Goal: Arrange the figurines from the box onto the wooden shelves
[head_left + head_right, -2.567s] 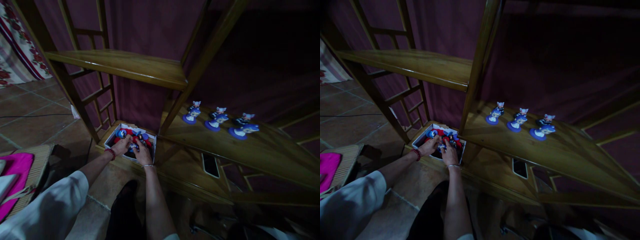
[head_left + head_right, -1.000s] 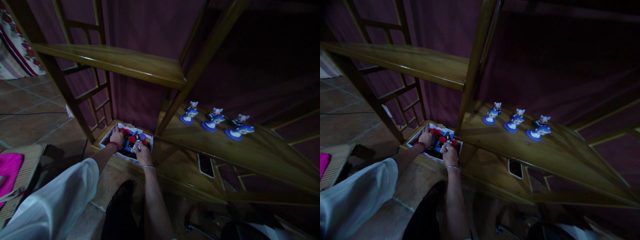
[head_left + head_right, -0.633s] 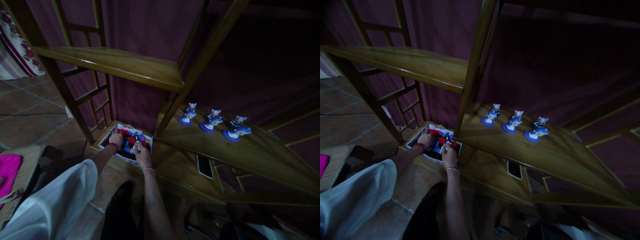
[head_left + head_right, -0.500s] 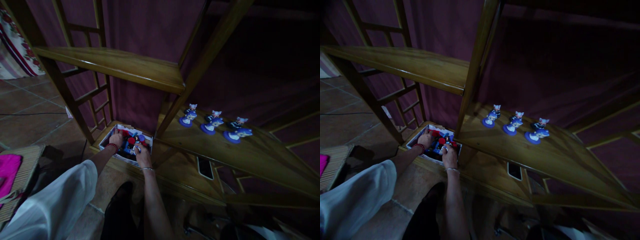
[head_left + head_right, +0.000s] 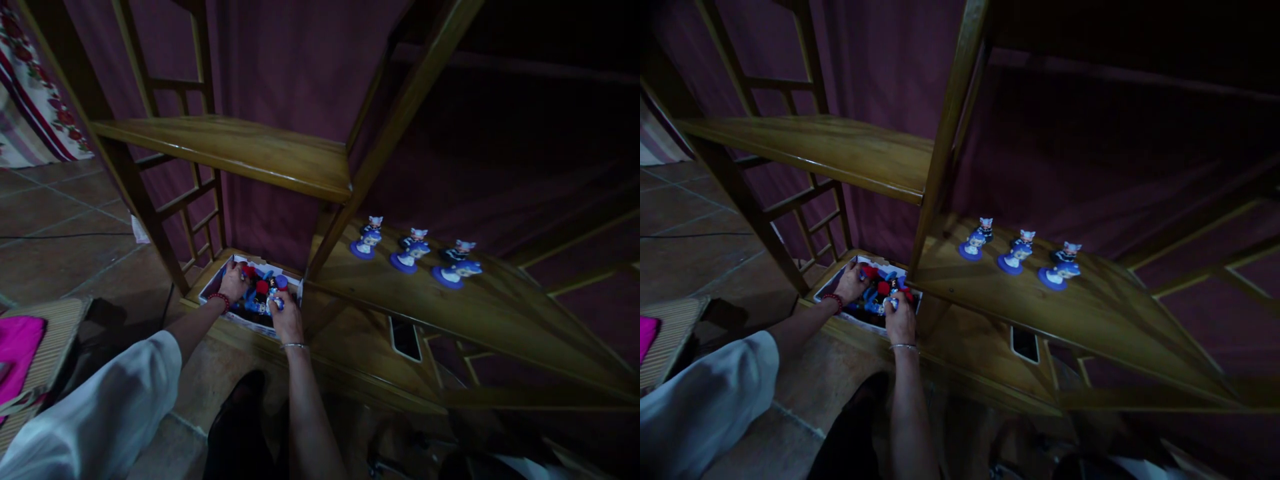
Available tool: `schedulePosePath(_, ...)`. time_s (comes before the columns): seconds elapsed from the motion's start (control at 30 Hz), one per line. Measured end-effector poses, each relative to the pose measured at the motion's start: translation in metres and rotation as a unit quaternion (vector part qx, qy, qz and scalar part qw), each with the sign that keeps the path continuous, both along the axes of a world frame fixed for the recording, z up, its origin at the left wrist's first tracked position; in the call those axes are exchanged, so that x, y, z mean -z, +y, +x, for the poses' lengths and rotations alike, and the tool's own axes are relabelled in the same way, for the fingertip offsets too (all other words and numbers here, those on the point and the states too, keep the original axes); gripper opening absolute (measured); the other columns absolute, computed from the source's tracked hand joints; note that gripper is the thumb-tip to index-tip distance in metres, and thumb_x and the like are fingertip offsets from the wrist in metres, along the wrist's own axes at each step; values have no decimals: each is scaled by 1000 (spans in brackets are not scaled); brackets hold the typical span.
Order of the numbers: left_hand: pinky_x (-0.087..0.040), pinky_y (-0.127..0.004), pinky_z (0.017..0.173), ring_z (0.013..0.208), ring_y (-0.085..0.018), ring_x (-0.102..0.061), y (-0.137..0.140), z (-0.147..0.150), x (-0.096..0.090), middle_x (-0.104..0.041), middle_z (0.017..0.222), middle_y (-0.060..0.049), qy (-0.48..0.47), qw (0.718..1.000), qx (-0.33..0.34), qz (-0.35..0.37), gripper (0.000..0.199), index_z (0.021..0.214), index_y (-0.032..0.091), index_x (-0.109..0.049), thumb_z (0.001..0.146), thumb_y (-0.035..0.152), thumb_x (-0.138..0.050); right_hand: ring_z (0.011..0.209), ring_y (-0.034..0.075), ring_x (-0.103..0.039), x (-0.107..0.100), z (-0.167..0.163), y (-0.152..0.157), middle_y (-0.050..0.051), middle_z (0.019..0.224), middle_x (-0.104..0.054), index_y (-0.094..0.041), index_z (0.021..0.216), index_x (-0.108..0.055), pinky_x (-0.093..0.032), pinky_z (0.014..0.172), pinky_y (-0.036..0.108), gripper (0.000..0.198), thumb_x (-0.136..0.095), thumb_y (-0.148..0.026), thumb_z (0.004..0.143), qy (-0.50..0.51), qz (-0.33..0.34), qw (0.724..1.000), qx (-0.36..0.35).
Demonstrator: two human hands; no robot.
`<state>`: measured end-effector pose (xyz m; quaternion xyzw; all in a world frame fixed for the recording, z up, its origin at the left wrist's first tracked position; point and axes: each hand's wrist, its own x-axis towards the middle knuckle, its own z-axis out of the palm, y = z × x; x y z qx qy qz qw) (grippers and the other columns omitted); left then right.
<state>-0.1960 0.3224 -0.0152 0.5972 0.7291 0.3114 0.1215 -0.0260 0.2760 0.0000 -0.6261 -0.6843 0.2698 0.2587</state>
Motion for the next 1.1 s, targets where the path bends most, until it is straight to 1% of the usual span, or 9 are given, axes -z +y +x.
schedulePosePath(0.1, -41, -30, 90, 98, -19, -53, -5, 2, -8, -47, 112, -13, -76, 997, 10, -3, 48, 112, 11, -48, 65, 13, -57, 80, 16, -61, -1, 1, -6, 3, 88, -66, -23, 97, -59, -44, 72, 23, 22, -48, -29, 78, 22, 16, 1000, -4)
schedulePosePath(0.2, -46, -28, 77, 86, -16, -56, -16, 9, -15, -56, 101, -8, -238, 970, 25, -32, 50, 113, 13, -47, 64, 14, -59, 80, 15, -60, -1, 2, -12, 3, 90, -66, -22, 96, -61, -44, 74, 23, 24, -49, -30, 76, 66, 39, 997, -7)
schedulePosePath(0.27, -47, -25, 68, 76, -13, -57, -26, 16, -18, -58, 95, -6, -381, 923, 30, -41, 46, 110, 14, -49, 65, 15, -59, 79, 15, -59, 0, 3, -16, 2, 90, -66, -23, 96, -61, -44, 74, 23, 26, -50, -32, 75, 109, 39, 993, -2)
schedulePosePath(0.37, -45, -21, 59, 69, -12, -58, -43, 26, -22, -62, 88, -6, -567, 822, 46, -34, 37, 98, 12, -57, 62, 16, -64, 77, 15, -59, 3, 6, -22, 1, 89, -65, -21, 98, -60, -45, 72, 24, 31, -51, -35, 73, 162, 29, 986, 23)
schedulePosePath(0.43, -44, -21, 58, 70, -13, -58, -55, 31, -26, -64, 85, -8, -641, 764, 58, -37, 33, 93, 10, -60, 61, 15, -64, 76, 15, -59, 5, 7, -27, 2, 88, -65, -20, 98, -60, -45, 72, 25, 32, -52, -35, 71, 182, 38, 982, 44)
schedulePosePath(0.53, -44, -22, 57, 71, -14, -60, -71, 36, -35, -65, 87, -9, -687, 720, 80, -56, 30, 93, 10, -62, 64, 11, -58, 73, 16, -59, 3, 7, -37, 2, 82, -65, -20, 93, -61, -45, 70, 26, 30, -53, -37, 70, 194, 51, 977, 70)
schedulePosePath(0.67, -45, -21, 56, 65, -12, -59, -94, 41, -49, -65, 89, -10, -708, 695, 100, -76, 30, 96, 10, -62, 67, 10, -52, 69, 16, -59, -6, 7, -51, 0, 74, -64, -21, 88, -62, -45, 66, 26, 29, -51, -41, 70, 220, 37, 972, 72)
schedulePosePath(0.9, -44, -20, 53, 60, -10, -57, -130, 48, -64, -65, 82, -7, -722, 680, 98, -82, 29, 94, 11, -63, 68, 9, -50, 68, 16, -58, -33, 10, -76, -1, 71, -62, -21, 88, -63, -45, 65, 25, 30, -51, -42, 70, 232, 55, 969, 65)
schedulePosePath(1.1, -44, -19, 55, 61, -10, -57, -161, 58, -74, -65, 78, -7, -734, 664, 119, -77, 27, 92, 10, -64, 69, 9, -50, 67, 15, -59, -47, 16, -98, -1, 69, -62, -20, 89, -63, -46, 65, 26, 30, -53, -40, 68, 258, 56, 962, 67)
